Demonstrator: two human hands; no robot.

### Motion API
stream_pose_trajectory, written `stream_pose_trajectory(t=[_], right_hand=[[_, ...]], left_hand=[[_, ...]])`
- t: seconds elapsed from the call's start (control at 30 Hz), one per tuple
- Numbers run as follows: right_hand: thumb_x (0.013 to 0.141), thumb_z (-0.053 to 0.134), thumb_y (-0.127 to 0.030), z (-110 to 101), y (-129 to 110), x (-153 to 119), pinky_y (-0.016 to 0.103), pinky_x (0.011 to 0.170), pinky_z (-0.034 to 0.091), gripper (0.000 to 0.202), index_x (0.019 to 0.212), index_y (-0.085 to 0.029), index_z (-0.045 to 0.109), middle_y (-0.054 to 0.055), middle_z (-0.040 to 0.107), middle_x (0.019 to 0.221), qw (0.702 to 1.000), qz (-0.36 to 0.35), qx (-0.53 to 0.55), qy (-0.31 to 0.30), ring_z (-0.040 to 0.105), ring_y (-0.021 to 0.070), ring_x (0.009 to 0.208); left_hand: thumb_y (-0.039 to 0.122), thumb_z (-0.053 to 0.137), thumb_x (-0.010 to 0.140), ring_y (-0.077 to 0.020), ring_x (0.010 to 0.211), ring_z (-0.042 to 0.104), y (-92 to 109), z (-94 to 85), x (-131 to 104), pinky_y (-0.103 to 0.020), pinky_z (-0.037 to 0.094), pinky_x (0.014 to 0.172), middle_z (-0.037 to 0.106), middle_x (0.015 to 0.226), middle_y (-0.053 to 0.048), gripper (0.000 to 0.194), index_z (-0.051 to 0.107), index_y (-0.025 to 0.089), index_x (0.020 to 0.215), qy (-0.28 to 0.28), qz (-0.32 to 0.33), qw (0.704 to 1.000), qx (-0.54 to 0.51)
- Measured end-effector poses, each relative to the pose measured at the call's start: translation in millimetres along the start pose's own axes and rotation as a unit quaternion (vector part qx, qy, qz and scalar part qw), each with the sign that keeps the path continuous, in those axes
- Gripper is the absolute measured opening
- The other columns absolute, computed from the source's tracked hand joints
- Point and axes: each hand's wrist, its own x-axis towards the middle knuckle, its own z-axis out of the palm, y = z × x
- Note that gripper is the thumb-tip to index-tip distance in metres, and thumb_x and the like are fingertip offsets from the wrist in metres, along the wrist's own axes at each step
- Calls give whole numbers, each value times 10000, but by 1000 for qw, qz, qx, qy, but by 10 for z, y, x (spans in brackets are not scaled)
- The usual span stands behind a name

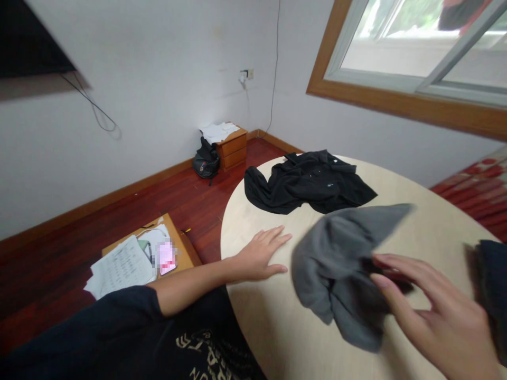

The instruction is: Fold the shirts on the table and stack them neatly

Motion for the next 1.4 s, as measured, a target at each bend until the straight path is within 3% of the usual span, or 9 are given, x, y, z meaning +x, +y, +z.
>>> stream_pose_trajectory(t=[0.1, 0.13, 0.3, 0.43, 0.57, 0.83, 1.07, 1.23, 1.4], right_hand=[[832, 604, -628, 340, -471, 204, 540, 710, 546, 228, 978, -482, 700, 137, 711, 1066, 998, -18, 33, -54, 676, 338, 1000], [846, 574, -635, 411, -537, 222, 527, 749, 554, 266, 968, -436, 701, 135, 713, 1043, 999, -6, 35, -32, 685, 328, 965], [848, 569, -554, 628, -189, 30, 466, 923, 542, 439, 1079, -196, 679, 130, 704, 1100, 997, 42, 43, -40, 677, 289, 1010], [883, 524, -448, 787, 136, -79, 447, 975, 508, 433, 1207, -188, 650, 128, 693, 1185, 994, 15, 54, -89, 651, 273, 1091], [891, 497, -459, 861, 190, -55, 471, 974, 490, 418, 1159, -194, 679, 134, 705, 1151, 994, -27, 35, -100, 645, 289, 1078], [910, 452, -506, 992, 286, -27, 475, 917, 475, 391, 960, -217, 710, 130, 724, 1068, 996, -60, -19, -59, 645, 293, 1001], [910, 452, -546, 1146, 162, 111, 448, 836, 479, 421, 801, -219, 693, 115, 707, 897, 997, 44, -56, -6, 634, 275, 872], [905, 529, -535, 1063, 71, 209, 402, 822, 505, 387, 747, -226, 702, 88, 707, 848, 997, 70, 36, -9, 653, 241, 842], [894, 577, -465, 975, 19, 203, 368, 736, 522, 332, 714, -227, 723, 76, 704, 803, 994, 59, 91, -16, 662, 228, 781]], left_hand=[[616, 680, 816, -368, 1509, 197, 295, 9, 405, -562, 278, 1169, 126, 1660, -194, 1009, 177, 208, 1590, -5, 38, 999, -21], [630, 684, 805, -383, 1511, 176, 374, 38, 553, -589, 275, 1159, 108, 1665, -186, 1024, 170, 222, 1592, -13, 39, 999, -13], [575, 658, 855, -373, 1485, 242, 546, 306, 1058, -624, 277, 1129, 246, 1633, -176, 848, 317, 220, 1546, -62, 62, 993, 77], [558, 586, 909, -341, 1450, 301, 509, 531, 988, -597, 251, 1145, 363, 1581, -149, 639, 494, 213, 1439, 9, 87, 988, 130], [522, 506, 964, -298, 1367, 408, 466, 647, 817, -540, 249, 1148, 538, 1431, -116, 466, 614, 206, 1289, 74, 107, 981, 143], [580, 482, 960, -290, 1062, 575, 368, 537, 1136, -454, 413, 890, 680, 1076, -120, 502, 685, 127, 1034, 46, 167, 972, 155], [543, 467, 982, -211, 849, 610, 98, 493, 1580, -317, 424, 734, 682, 827, -58, 451, 663, 178, 804, 15, 197, 980, 7], [504, 485, 976, -174, 724, 548, -79, 456, 1612, -289, 414, 699, 572, 676, -14, 449, 535, 202, 647, 38, 192, 961, -196], [508, 502, 948, -193, 790, 574, -128, 406, 1535, -307, 447, 766, 610, 763, -38, 395, 574, 197, 716, 57, 157, 931, -325]])
